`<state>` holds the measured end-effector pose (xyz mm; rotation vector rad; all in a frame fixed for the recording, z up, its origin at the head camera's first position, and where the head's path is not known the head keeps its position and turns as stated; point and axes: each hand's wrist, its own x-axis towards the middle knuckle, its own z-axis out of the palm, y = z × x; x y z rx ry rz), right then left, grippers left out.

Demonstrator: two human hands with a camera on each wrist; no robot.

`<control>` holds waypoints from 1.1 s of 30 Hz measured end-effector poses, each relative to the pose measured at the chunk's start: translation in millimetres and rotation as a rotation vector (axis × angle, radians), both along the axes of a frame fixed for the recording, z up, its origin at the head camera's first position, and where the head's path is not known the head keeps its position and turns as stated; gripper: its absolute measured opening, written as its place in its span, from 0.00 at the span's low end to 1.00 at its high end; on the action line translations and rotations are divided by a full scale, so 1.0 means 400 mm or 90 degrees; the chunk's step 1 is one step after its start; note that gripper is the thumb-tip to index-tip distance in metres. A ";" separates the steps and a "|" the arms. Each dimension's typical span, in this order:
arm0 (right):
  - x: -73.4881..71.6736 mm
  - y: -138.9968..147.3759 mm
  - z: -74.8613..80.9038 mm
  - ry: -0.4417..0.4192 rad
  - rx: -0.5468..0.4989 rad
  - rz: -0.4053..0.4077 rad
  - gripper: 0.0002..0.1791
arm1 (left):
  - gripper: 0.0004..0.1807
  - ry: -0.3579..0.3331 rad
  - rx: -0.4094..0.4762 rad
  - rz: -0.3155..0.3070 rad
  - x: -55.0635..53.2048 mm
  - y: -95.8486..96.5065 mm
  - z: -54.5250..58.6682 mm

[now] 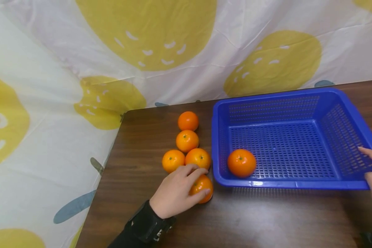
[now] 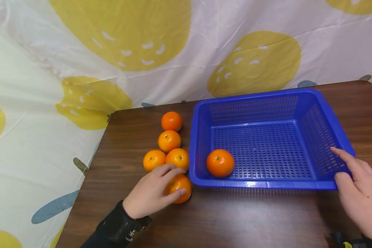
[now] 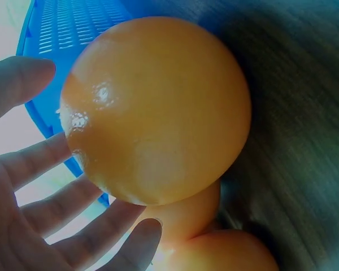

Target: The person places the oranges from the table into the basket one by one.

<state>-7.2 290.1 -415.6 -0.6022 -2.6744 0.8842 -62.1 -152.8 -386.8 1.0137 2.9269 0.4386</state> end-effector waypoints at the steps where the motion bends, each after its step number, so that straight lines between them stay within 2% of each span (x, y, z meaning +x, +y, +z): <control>1: 0.001 0.001 -0.002 0.002 0.002 0.001 0.38 | 0.25 0.001 -0.002 0.000 0.001 0.000 -0.002; 18: 0.001 0.010 -0.021 0.040 -0.024 0.025 0.39 | 0.30 0.003 -0.036 0.005 0.015 0.002 -0.028; 28: -0.001 0.012 -0.021 0.028 -0.010 0.017 0.39 | 0.30 0.000 -0.015 0.008 0.021 0.004 -0.040; 33: -0.005 0.017 -0.016 0.039 0.003 0.015 0.39 | 0.31 -0.014 -0.008 0.013 0.023 0.004 -0.048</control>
